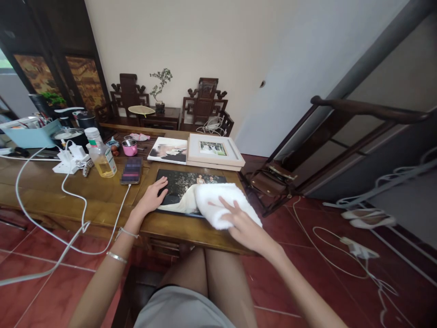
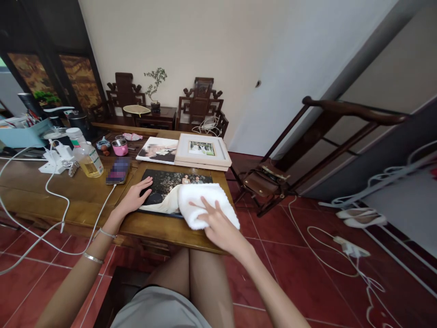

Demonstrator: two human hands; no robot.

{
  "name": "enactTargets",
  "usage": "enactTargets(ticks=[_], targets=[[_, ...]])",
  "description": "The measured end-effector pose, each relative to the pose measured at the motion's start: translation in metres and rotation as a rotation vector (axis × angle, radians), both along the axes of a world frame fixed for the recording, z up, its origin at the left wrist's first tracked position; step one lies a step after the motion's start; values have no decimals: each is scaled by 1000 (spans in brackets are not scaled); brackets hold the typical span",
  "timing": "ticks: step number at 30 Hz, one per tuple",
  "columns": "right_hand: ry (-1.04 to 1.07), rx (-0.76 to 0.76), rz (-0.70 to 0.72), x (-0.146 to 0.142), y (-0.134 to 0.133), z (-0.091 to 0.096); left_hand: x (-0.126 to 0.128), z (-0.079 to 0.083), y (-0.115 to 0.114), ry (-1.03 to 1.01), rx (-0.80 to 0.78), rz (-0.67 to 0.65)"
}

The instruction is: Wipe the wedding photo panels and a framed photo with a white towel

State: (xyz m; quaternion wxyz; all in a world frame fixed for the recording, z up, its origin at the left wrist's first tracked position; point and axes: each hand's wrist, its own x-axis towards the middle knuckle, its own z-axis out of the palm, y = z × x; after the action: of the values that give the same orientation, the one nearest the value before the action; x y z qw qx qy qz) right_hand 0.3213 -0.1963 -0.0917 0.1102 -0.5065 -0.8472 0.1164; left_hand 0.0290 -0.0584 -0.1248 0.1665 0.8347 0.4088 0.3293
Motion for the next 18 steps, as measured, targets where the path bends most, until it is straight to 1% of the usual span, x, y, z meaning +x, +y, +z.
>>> enactTargets(ticks=[3, 6, 8, 9, 10, 12, 14, 16, 18], targets=[[-38, 27, -109, 7, 55, -5, -1, 0, 0, 2, 0, -8], [-85, 56, -230, 7, 104, -4, -1, 0, 0, 6, -2, -6], [-118, 62, -282, 0, 121, -1, -1, 0, 0, 2, -5, -1], [-134, 61, -301, -5, 122, 2, -1, 0, 0, -1, -6, 2], [-146, 59, -311, -13, 119, 4, -1, 0, 0, -4, -6, 6], [-158, 63, -291, -30, 99, 9, 0, 0, 0, -9, -5, 13], [-156, 68, -224, -49, 65, 13, 1, 0, 0, -9, -4, 17], [-157, 30, -166, -65, 27, 16, 1, -1, 0, -8, -4, 20], [-134, -4, -107, -76, -3, 19, 1, -1, -1, -9, -4, 20]])
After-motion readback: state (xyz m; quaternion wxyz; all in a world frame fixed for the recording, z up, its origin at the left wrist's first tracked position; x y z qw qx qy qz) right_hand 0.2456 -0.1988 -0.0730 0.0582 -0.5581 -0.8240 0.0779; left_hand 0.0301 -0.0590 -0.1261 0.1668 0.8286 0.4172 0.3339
